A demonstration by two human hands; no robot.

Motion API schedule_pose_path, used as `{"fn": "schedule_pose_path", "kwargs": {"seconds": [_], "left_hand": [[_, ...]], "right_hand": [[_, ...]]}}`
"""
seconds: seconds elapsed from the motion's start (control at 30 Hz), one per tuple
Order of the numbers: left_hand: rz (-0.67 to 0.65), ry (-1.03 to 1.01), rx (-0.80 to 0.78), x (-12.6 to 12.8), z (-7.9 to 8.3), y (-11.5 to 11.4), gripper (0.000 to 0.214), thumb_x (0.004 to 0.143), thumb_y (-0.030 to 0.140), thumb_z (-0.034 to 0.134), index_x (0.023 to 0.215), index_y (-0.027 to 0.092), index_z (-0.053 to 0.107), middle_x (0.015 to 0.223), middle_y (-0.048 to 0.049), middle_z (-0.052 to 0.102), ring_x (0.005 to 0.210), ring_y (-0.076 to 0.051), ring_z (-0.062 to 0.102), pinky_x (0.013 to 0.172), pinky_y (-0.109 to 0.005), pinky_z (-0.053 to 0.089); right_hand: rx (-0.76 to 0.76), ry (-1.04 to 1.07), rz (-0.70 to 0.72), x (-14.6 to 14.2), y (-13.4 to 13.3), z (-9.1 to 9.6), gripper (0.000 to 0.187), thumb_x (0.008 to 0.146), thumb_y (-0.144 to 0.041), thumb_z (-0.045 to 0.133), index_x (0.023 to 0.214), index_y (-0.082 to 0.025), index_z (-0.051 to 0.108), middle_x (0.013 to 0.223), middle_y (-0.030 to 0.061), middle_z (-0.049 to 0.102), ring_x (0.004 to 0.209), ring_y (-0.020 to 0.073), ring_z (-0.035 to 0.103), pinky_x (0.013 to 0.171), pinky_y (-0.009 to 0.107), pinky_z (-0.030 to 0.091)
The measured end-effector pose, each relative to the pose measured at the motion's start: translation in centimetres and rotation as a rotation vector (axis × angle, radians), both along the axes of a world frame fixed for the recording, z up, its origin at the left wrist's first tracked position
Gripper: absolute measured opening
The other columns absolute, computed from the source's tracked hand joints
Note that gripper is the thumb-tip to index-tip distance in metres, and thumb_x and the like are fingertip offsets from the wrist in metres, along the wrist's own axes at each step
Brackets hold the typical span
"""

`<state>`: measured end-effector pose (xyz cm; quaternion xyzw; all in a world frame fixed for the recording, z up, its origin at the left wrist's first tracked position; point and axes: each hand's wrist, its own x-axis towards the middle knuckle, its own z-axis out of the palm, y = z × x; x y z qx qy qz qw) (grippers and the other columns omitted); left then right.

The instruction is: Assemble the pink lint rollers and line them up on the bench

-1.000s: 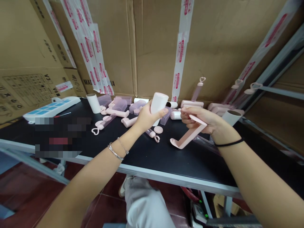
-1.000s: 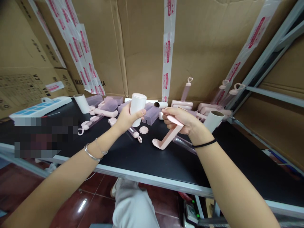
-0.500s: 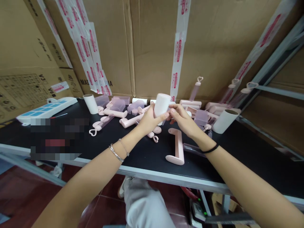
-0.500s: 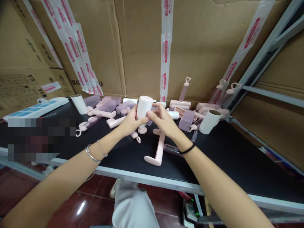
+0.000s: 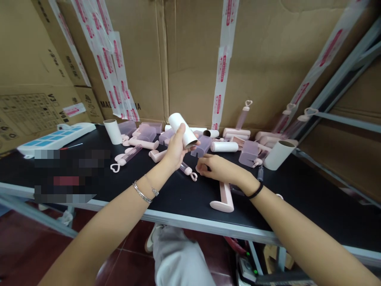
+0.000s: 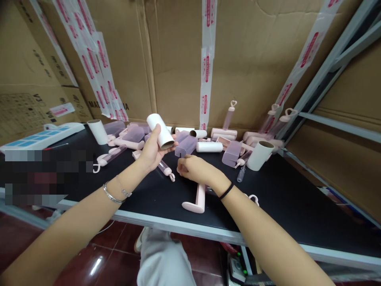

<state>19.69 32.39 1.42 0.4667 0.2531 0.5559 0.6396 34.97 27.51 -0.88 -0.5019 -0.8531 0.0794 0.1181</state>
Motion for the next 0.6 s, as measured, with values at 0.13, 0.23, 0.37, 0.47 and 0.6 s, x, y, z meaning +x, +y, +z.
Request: {"fn": "schedule_pose_path", "kwargs": {"seconds": [0.13,0.23,0.37,0.47,0.6], "left_hand": [[0.055,-0.034,0.013,0.0,-0.1,0.2,0.048,0.083,0.044,0.058,0.119,0.017,0.044,0.084,-0.0052,0.067,0.058,-0.013,0.064,0.050,-0.021,0.049],[0.105,-0.064,0.069,-0.1,-0.1,0.1,0.078,0.076,0.030,0.067,0.137,0.031,0.018,0.093,-0.0014,0.066,0.060,-0.013,0.066,0.058,-0.027,0.054],[0.080,-0.139,0.172,0.2,-0.4,0.0,0.081,0.070,0.025,0.072,0.131,0.033,0.019,0.096,0.0001,0.062,0.075,-0.017,0.070,0.070,-0.031,0.056],[0.105,-0.200,0.182,0.7,-0.7,-0.1,0.070,0.071,0.028,0.073,0.120,0.032,0.022,0.101,0.0001,0.061,0.084,-0.017,0.070,0.075,-0.032,0.056],[0.139,-0.243,0.145,1.2,-0.9,-0.3,0.059,0.073,0.032,0.072,0.109,0.031,0.025,0.109,-0.0009,0.059,0.092,-0.016,0.069,0.080,-0.032,0.055]], "right_hand": [[0.231,0.138,-0.045,0.0,0.0,0.0,0.019,0.074,-0.014,0.056,0.093,-0.016,0.056,0.093,0.0072,0.053,0.076,0.0172,0.052,0.073,0.032,0.043],[0.325,0.375,0.017,-0.3,0.2,-0.3,0.019,0.071,-0.012,0.056,0.088,-0.020,0.052,0.092,0.0052,0.053,0.081,0.0176,0.052,0.075,0.033,0.045],[0.231,0.760,0.030,-0.8,0.2,-0.2,0.020,0.073,-0.019,0.058,0.091,-0.022,0.048,0.091,0.0025,0.058,0.077,0.0149,0.055,0.071,0.031,0.047],[0.132,0.989,-0.032,-1.1,0.1,0.2,0.027,0.072,-0.028,0.064,0.093,-0.022,0.047,0.087,0.0003,0.058,0.073,0.0125,0.055,0.067,0.029,0.047],[0.071,1.170,-0.051,-1.4,0.2,0.3,0.034,0.066,-0.030,0.070,0.091,-0.022,0.047,0.083,-0.0015,0.055,0.072,0.0111,0.053,0.065,0.026,0.046]]}}
